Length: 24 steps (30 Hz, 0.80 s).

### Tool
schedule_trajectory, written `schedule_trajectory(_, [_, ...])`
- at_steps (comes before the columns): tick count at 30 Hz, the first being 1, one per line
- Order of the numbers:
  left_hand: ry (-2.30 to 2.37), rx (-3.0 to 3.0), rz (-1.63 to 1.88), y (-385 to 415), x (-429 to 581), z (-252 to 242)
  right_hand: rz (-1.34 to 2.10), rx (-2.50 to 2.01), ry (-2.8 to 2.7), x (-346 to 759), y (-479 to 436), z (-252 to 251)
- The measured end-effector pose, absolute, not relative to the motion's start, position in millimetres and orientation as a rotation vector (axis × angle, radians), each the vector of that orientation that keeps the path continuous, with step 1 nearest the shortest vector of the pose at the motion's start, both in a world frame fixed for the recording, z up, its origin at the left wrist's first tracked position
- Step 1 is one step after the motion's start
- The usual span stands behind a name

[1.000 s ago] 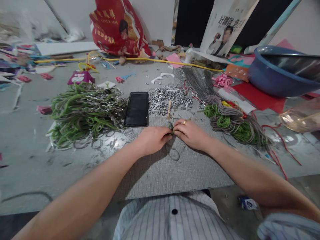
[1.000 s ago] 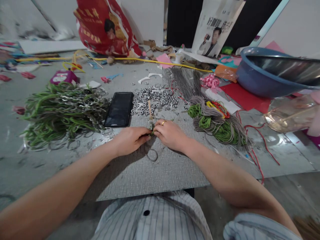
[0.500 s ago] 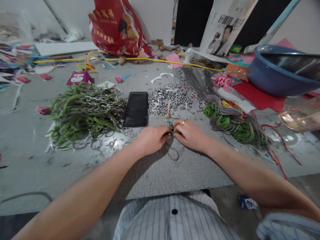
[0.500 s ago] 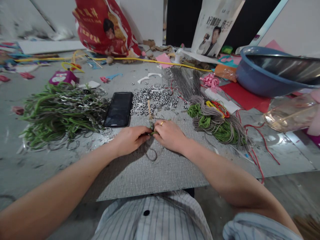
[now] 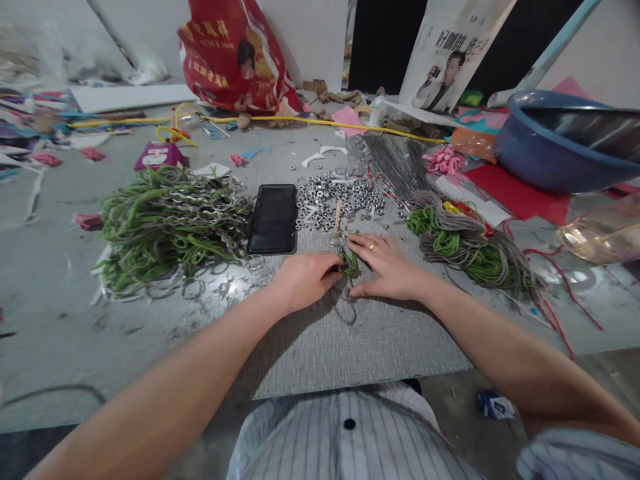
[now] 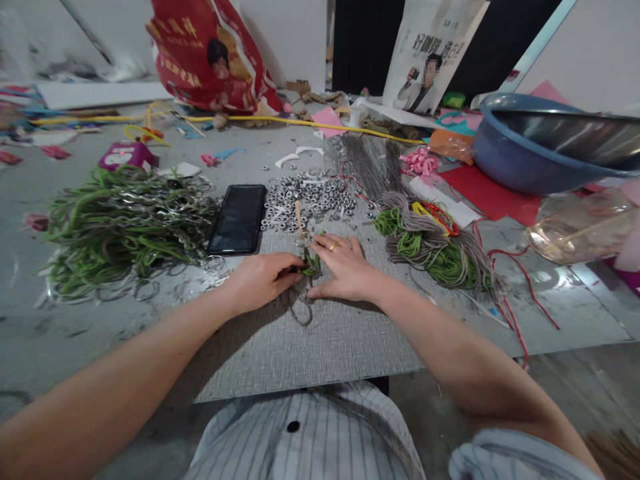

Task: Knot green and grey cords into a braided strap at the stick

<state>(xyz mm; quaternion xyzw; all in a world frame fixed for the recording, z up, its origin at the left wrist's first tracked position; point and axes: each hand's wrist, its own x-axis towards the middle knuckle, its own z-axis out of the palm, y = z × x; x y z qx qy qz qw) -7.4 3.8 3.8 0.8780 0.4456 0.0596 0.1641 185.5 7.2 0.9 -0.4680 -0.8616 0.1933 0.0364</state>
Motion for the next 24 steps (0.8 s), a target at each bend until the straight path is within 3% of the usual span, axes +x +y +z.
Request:
schedule_trajectory(12, [1.462,2.563,0.204,-8,3,5,0.830,-1.451,-2.817,186,4,8])
schedule_trajectory(24, [1.572,2.556,0.136,-15,10,6,0.565,-1.472,-2.825,186,1,7])
